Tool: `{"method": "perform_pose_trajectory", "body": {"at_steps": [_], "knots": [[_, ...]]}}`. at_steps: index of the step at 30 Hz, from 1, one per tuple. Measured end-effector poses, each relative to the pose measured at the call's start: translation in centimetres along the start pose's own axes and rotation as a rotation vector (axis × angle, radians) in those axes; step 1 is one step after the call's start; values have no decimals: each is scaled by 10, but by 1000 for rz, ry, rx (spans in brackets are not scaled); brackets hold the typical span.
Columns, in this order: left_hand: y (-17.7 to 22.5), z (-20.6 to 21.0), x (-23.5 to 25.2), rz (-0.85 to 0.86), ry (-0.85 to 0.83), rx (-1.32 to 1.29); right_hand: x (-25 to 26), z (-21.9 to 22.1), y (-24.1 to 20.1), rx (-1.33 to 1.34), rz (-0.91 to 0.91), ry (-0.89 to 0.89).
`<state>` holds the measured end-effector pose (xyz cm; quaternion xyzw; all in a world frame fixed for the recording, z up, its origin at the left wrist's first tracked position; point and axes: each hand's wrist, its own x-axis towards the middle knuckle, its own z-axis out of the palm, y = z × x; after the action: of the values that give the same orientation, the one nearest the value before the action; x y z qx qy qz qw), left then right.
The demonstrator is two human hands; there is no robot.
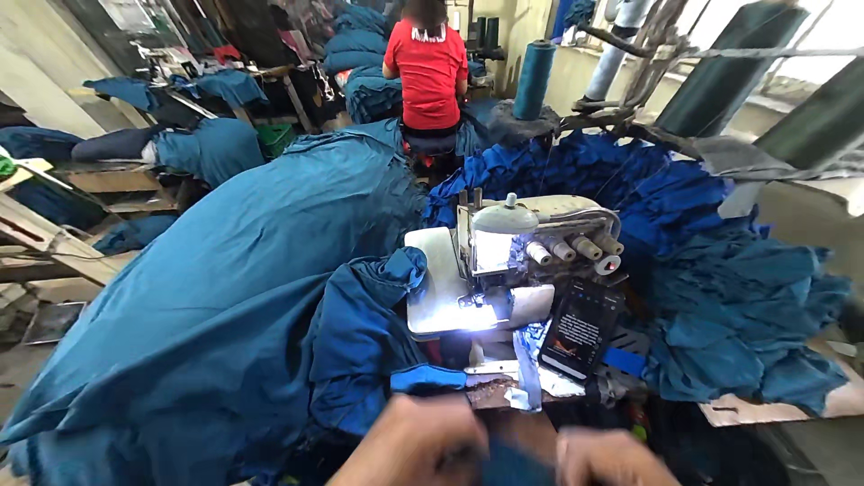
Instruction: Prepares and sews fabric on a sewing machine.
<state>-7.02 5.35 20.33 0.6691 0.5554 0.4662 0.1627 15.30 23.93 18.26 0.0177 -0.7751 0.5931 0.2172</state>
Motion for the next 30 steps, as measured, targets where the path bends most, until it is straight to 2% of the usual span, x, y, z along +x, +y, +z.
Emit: {"method": "perform_pose_trajectory", "body": {"at_steps": [1, 2, 3, 4, 6, 9, 12, 14, 17, 19, 21, 25, 28, 30], "knots": [[-3, 13, 11, 16, 329, 233, 11, 11, 2, -169, -62, 303], [-7, 26, 23, 42, 590, 407, 24, 19, 9, -314, -137, 558], [-8, 36, 32, 63, 749, 520, 36, 23, 15, -393, -204, 724], [-6, 44, 36, 73, 815, 583, 43, 25, 17, -452, -242, 795], [-5, 52, 32, 90, 814, 619, 42, 26, 20, -576, -247, 760], [-19, 52, 22, 61, 711, 635, 39, 19, 35, -723, -224, 631], [-27, 51, 12, 26, 607, 613, 35, 21, 42, -727, -233, 489], [-30, 53, 7, 27, 582, 600, 34, 24, 49, -668, -288, 409], [-33, 51, -1, -3, 565, 579, 31, 28, 53, -367, -389, 272], [-36, 50, -5, -15, 558, 563, 30, 30, 53, -238, -353, 279], [-38, 50, -9, -14, 539, 548, 28, 34, 54, -271, -242, 305], [-42, 50, -17, -23, 498, 450, 23, 40, 56, -245, -255, 222], [-42, 46, -30, -22, 369, 306, 16, 40, 58, -232, -140, 274], [-41, 49, -42, -57, 306, 251, 10, 43, 66, -342, -76, 251]]}}
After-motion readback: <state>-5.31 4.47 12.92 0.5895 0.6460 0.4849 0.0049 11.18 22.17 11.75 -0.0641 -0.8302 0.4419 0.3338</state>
